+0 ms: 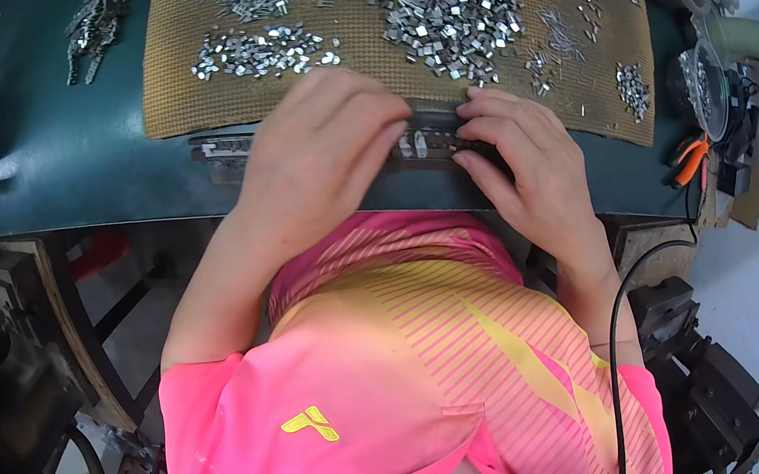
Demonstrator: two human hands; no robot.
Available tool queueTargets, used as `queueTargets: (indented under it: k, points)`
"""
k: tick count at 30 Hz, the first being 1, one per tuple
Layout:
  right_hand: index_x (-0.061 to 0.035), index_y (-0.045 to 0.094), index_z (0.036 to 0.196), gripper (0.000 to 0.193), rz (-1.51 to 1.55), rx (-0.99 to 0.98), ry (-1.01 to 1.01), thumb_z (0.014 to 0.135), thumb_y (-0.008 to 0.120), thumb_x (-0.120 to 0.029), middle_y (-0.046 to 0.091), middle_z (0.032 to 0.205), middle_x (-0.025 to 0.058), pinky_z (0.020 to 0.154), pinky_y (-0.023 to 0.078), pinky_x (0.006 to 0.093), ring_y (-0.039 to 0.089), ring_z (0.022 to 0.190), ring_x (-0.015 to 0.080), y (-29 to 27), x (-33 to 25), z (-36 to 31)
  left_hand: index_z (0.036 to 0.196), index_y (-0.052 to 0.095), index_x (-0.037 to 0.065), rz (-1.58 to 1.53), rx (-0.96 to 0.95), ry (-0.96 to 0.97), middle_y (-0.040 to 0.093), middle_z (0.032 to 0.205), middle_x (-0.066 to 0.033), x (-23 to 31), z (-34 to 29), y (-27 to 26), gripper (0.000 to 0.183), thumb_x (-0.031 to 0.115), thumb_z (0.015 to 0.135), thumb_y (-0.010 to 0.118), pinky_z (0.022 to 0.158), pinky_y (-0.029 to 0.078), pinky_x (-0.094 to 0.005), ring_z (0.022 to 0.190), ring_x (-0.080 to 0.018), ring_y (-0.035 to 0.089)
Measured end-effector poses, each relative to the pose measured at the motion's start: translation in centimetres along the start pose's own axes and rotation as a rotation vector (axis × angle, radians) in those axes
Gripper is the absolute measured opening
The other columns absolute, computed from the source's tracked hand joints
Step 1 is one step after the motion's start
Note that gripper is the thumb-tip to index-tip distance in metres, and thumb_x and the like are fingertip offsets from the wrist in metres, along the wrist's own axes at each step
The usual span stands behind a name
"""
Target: The person places small metal pieces into a mold bar by hand, inserts the loaded mold bar into a manual press machine, and rotates the wheel to press the pieces.
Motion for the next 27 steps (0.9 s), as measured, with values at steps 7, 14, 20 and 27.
queueTargets:
  k: [7,14,20,27]
  points:
    - [-0.0055,0.068,0.102,0.02,-0.003,-0.033,-0.004,0.085,0.078,-0.009,0.07,0.113,0.0089,0.088,0.053,0.0412,0.069,0.104,0.0293,-0.3,-0.1,1.8,0.1,0.072,0.008,0.259,0.079,-0.152,0.064,0.09,-0.0069,-3.7,-1.3,-3.4,0.014,0.008,0.086,0.076,0.072,0.052,-0.0396,0.084,-0.0287,0.064]
    - [-0.0065,0.071,0.104,0.014,-0.007,0.002,-0.114,0.09,0.072,-0.005,0.072,0.104,0.0088,0.079,0.057,0.0358,0.072,0.093,0.0277,0.7,-1.8,7.7,0.097,0.072,0.007,0.275,0.063,-0.168,0.064,0.088,-0.0062,-3.8,-1.6,-3.3,0.012,0.007,0.086,0.077,0.071,0.05,-0.0386,0.082,-0.0265,0.063]
    - [-0.0103,0.07,0.098,0.009,-0.132,-0.116,-0.192,0.092,0.071,-0.017,0.065,0.091,0.0042,0.068,0.057,0.039,0.07,0.083,0.0258,4.4,-1.1,11.0,0.097,0.072,0.007,0.253,0.114,-0.183,0.064,0.089,-0.0061,-4.4,-1.9,-3.7,0.011,0.007,0.087,0.076,0.071,0.05,-0.0382,0.083,-0.0268,0.063]
    - [-0.0081,0.065,0.092,0.008,-0.237,-0.094,-0.189,0.09,0.069,-0.014,0.062,0.087,0.0069,0.063,0.056,0.0382,0.069,0.078,0.0262,5.4,-1.5,11.5,0.096,0.071,0.007,0.235,0.105,-0.157,0.063,0.088,-0.006,-4.1,-2.0,-3.6,0.011,0.008,0.086,0.076,0.071,0.051,-0.0379,0.082,-0.0269,0.062]
Point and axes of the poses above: each hand's wrist, its own z-axis towards the middle knuckle, its own y-axis out of the palm, x = y × z, the point moved 6 cm from there along z, towards the middle knuckle
